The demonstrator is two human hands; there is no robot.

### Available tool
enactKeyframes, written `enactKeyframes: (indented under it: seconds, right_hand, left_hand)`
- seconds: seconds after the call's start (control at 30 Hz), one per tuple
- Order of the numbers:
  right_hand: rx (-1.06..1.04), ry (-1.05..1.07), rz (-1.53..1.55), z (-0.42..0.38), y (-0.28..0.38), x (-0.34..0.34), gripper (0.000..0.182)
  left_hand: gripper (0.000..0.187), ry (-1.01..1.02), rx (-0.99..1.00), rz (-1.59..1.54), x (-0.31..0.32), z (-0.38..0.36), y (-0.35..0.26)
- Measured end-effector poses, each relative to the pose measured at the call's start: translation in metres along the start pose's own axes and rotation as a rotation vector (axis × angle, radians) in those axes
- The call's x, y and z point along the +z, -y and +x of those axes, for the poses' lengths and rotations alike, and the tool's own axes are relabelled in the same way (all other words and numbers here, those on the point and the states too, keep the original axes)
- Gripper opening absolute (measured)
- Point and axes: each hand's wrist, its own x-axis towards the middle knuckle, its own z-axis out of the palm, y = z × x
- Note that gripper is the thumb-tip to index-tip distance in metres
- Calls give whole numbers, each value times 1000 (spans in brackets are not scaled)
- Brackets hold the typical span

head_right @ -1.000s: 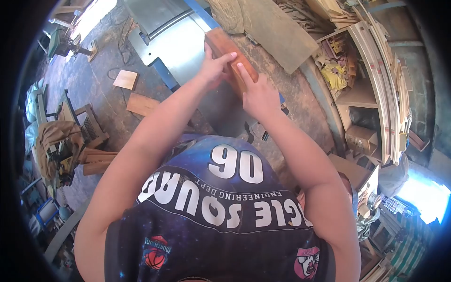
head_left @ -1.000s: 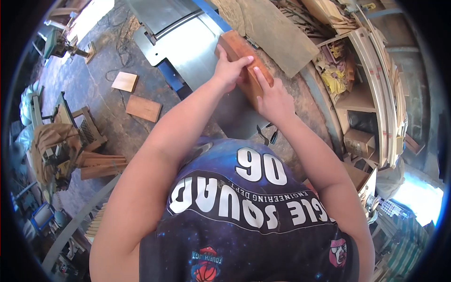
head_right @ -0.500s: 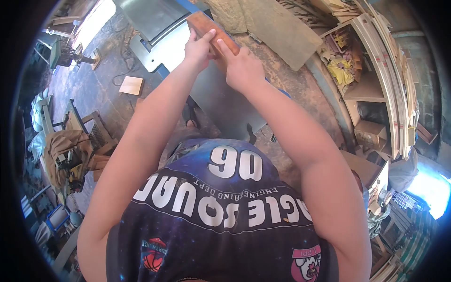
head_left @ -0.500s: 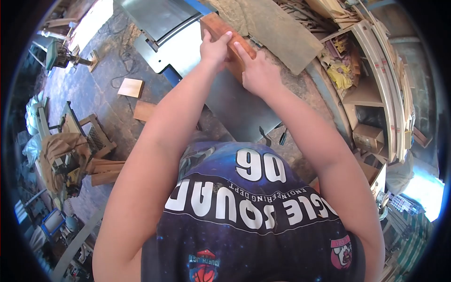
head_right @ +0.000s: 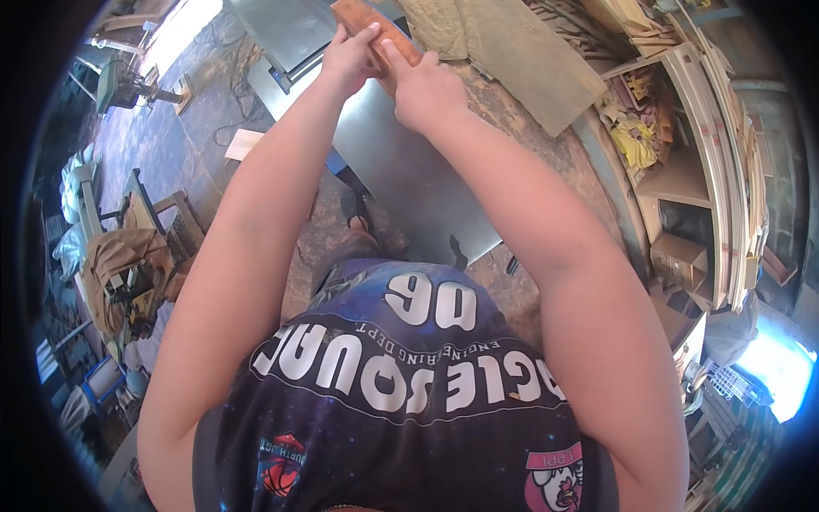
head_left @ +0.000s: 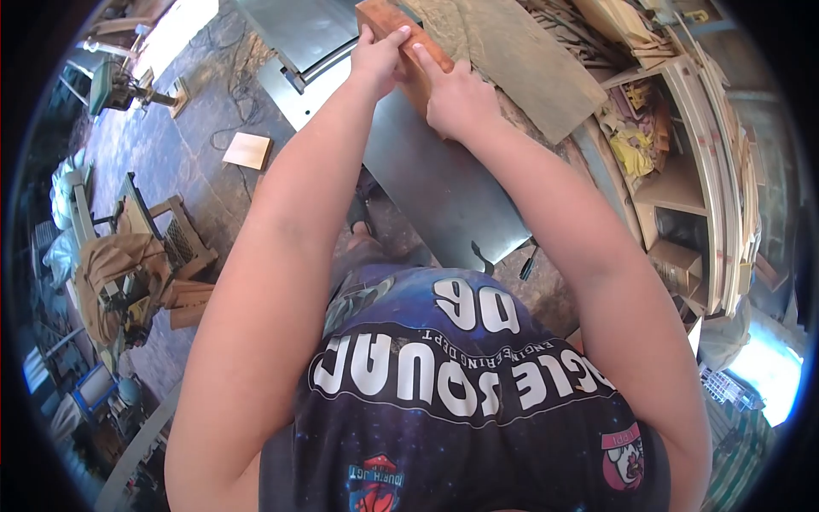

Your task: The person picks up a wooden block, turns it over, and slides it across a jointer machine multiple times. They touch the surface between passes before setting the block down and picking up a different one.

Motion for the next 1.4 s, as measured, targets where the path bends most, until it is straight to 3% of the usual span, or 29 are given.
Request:
enactKeyframes:
  seconds: [0.33,0.47,0.5,0.7,0.8,0.9,1.4]
  right_hand:
    - [0,30,7,19,6,-2,81]
    - [-11,14,-3,24,8,-3,76]
    - [-11,17,-3,25,9,-4,75]
    - [-23,6,9,38,10,0,73]
    - [-14,-29,15,42,13,-1,84]
    - [13,23,78,45,17,-20,73]
    - [-30,-52,78,75,25,-12,66]
  left_hand:
    - [112,-40,-27,14,-9,19,-9]
    - [64,64,158,18,-16,41,1]
    - [59,37,131,13,-15,41,-2]
    - [52,19,68,11,-18,46,-12]
    - [50,12,68,17,-21,54,-14]
    - [49,16,89,7,-25,61,-13]
    - [45,24,91,45,-37,77,-31]
